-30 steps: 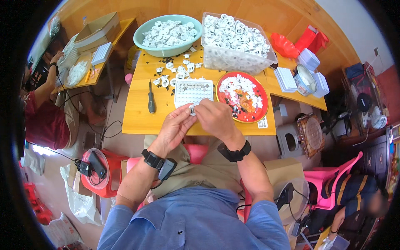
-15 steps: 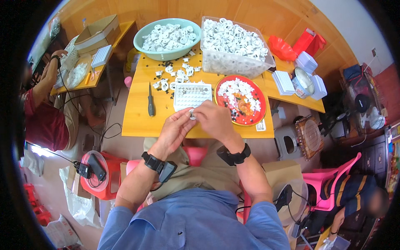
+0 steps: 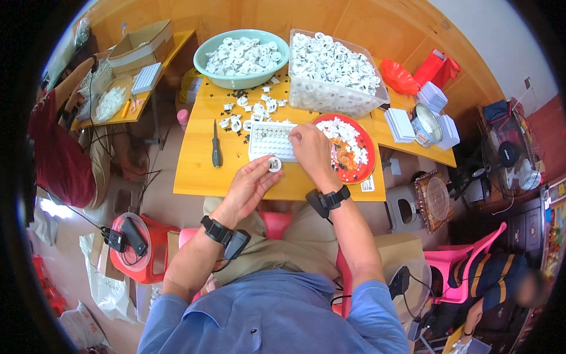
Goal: The recorder is assembling small white plastic shoe components by hand, inserting black circular pieces into them and organizing them in a tray.
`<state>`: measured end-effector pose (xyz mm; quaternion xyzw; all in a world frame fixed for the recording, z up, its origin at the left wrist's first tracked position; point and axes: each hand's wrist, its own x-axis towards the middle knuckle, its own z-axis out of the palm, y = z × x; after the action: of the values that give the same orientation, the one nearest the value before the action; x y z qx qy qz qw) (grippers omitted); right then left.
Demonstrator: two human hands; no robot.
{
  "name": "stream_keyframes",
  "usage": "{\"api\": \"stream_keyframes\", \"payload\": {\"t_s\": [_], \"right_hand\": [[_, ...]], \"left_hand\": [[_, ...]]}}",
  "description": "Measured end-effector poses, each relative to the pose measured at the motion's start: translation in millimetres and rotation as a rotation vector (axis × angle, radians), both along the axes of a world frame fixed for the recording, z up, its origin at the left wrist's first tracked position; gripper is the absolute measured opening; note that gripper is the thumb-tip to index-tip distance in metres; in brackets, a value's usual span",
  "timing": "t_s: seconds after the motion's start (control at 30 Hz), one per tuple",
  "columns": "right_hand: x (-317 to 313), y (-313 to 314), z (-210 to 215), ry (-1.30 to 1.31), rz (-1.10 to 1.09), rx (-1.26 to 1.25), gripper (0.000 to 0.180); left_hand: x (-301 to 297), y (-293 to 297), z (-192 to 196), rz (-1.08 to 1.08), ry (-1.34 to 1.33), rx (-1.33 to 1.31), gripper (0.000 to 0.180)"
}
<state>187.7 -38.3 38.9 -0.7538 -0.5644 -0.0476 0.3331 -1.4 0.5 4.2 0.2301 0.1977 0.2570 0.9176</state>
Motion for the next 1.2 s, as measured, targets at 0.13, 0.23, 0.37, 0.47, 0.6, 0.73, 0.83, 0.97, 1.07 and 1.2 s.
{"api": "stream_keyframes", "payload": {"t_s": [0.13, 0.23, 0.37, 0.47, 0.6, 0.73, 0.83, 0.97, 1.07, 1.2], "right_hand": [[2.7, 2.6, 3.4, 0.193, -0.039, -0.063, 0.011], [-8.9, -3.1, 16.5, 0.244, 0.004, -0.054, 0.012], [-35.8, -24.4, 24.5, 0.267, 0.118, -0.042, 0.01], [-44.1, -34.9, 8.0, 0.123, 0.166, 0.085, 0.006], [-42.8, -37.2, 1.3, -0.204, 0.246, 0.231, 0.006], [-44.6, -39.9, 0.8, -0.182, 0.268, 0.237, 0.006], [-44.1, -41.9, -0.8, -0.101, 0.276, 0.262, 0.006], [-43.1, -44.5, -3.0, -0.049, 0.267, 0.257, 0.007], [-44.2, -46.2, -2.7, -0.051, 0.263, 0.247, 0.007], [-44.7, -49.2, -0.5, -0.104, 0.275, 0.205, 0.008]], "left_hand": [[1.2, 0.6, 1.4, -0.009, 0.01, -0.014, 0.028], [-0.1, 1.6, -0.1, -0.001, -0.003, -0.022, 0.028], [-1.1, 4.1, 0.5, -0.007, -0.027, -0.028, 0.029], [0.2, 2.9, -0.3, -0.017, -0.037, -0.02, 0.029], [1.1, 1.4, 0.0, -0.002, -0.031, -0.009, 0.028], [1.4, 0.7, -2.5, 0.002, -0.022, 0.027, 0.028], [2.1, -1.0, -3.3, 0.002, -0.015, 0.048, 0.028], [2.5, -3.6, -3.2, 0.012, 0.01, 0.072, 0.028], [2.6, -5.0, -4.5, 0.019, 0.017, 0.097, 0.028], [4.4, -8.0, -7.6, 0.035, 0.024, 0.16, 0.027]]}}
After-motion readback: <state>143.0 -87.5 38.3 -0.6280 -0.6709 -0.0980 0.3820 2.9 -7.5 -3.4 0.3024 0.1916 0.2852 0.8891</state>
